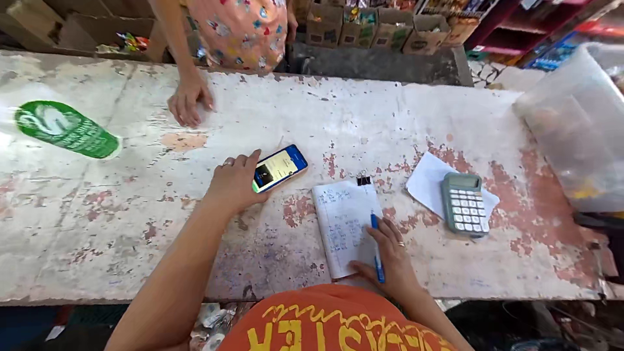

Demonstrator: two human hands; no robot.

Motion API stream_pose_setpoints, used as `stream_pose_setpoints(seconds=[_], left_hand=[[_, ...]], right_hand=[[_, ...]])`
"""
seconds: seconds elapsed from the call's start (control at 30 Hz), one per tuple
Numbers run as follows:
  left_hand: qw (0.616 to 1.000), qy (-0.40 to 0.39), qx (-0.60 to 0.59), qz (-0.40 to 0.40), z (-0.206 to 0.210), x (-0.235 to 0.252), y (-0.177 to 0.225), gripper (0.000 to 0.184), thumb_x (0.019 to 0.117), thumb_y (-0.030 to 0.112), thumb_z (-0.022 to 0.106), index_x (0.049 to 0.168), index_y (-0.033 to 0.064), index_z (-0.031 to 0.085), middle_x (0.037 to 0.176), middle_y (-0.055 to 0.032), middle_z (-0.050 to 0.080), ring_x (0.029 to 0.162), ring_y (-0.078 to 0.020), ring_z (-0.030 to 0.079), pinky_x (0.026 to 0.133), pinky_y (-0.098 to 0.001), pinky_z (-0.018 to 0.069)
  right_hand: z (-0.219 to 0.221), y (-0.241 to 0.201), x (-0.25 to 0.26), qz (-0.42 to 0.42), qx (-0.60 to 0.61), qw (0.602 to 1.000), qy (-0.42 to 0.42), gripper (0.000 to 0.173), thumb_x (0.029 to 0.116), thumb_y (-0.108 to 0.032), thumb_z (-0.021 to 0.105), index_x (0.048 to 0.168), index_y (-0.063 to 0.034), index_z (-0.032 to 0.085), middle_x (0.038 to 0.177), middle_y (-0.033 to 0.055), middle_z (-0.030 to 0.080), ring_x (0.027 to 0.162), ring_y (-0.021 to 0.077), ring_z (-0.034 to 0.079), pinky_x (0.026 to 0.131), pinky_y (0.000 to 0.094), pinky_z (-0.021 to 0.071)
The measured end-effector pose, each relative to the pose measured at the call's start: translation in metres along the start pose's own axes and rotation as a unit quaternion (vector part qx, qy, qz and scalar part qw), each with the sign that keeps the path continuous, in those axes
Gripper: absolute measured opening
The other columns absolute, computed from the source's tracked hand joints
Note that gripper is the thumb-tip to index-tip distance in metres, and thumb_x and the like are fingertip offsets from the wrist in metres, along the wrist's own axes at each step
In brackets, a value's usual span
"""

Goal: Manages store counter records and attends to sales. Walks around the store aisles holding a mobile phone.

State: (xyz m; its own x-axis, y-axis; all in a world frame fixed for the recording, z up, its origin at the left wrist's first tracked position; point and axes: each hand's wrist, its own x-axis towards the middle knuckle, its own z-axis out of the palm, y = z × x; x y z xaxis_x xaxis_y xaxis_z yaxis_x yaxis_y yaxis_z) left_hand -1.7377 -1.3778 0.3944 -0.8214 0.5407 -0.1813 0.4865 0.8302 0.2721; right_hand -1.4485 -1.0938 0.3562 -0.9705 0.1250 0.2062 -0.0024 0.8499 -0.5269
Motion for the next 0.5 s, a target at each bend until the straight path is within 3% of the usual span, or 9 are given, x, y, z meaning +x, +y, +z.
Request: stream_pose_setpoints(seconds=[0.07, 0.17, 0.27, 0.4, 0.5], left_hand=[[0.999, 0.025, -0.008, -0.031, 0.012, -0.026, 0.022, 0.108, 0.0758, 0.047, 0.089, 0.158, 0.0044, 0.031, 0.134, -0.0331, 0.054, 0.119, -0.0565, 0.055, 0.092, -0.0709, 0.0472], [0.995, 0.032, -0.027, -0.091, 0.025, -0.056, 0.058, 0.115, 0.0758, 0.053, 0.086, 0.161, 0.006, 0.024, 0.142, -0.0349, 0.045, 0.111, -0.0581, 0.057, 0.082, -0.0709, 0.0502], [0.995, 0.03, -0.021, -0.094, 0.038, -0.075, 0.084, 0.119, 0.0748, 0.057, 0.085, 0.162, 0.005, 0.021, 0.143, -0.0354, 0.043, 0.105, -0.0573, 0.06, 0.078, -0.0694, 0.0512], [0.996, 0.031, -0.036, -0.079, 0.046, -0.087, 0.099, 0.114, 0.0765, 0.056, 0.085, 0.162, 0.0101, 0.025, 0.153, -0.0349, 0.033, 0.101, -0.0558, 0.062, 0.074, -0.0671, 0.0526], [0.997, 0.029, -0.039, -0.067, 0.048, -0.096, 0.106, 0.11, 0.0781, 0.066, 0.077, 0.161, 0.0118, 0.03, 0.157, -0.0356, 0.028, 0.108, -0.0572, 0.059, 0.079, -0.069, 0.0505]], right_hand=[[0.002, 0.004, -0.006, -0.033, -0.016, 0.999, -0.001, 0.086, 0.0796, -0.072, 0.071, 0.138, -0.0101, 0.059, 0.145, 0.0245, 0.057, 0.138, 0.0509, 0.046, 0.108, 0.066, 0.0425], [0.0, 0.01, -0.009, -0.029, -0.031, 0.999, -0.018, 0.087, 0.0794, -0.076, 0.068, 0.136, -0.0104, 0.06, 0.145, 0.0223, 0.057, 0.138, 0.0512, 0.046, 0.105, 0.0634, 0.0456], [-0.003, 0.009, -0.004, -0.002, -0.043, 0.998, -0.043, 0.087, 0.08, -0.074, 0.068, 0.135, -0.0068, 0.062, 0.149, 0.0218, 0.054, 0.141, 0.0526, 0.043, 0.1, 0.0643, 0.0493], [0.0, 0.012, 0.009, 0.007, -0.036, 0.999, -0.015, 0.084, 0.0792, -0.064, 0.076, 0.136, -0.0045, 0.059, 0.15, 0.0241, 0.052, 0.141, 0.0513, 0.043, 0.101, 0.0632, 0.0494], [0.001, 0.018, 0.02, 0.008, -0.035, 0.999, 0.001, 0.085, 0.0776, -0.061, 0.079, 0.137, -0.0027, 0.058, 0.149, 0.025, 0.052, 0.143, 0.05, 0.042, 0.105, 0.063, 0.0468]])
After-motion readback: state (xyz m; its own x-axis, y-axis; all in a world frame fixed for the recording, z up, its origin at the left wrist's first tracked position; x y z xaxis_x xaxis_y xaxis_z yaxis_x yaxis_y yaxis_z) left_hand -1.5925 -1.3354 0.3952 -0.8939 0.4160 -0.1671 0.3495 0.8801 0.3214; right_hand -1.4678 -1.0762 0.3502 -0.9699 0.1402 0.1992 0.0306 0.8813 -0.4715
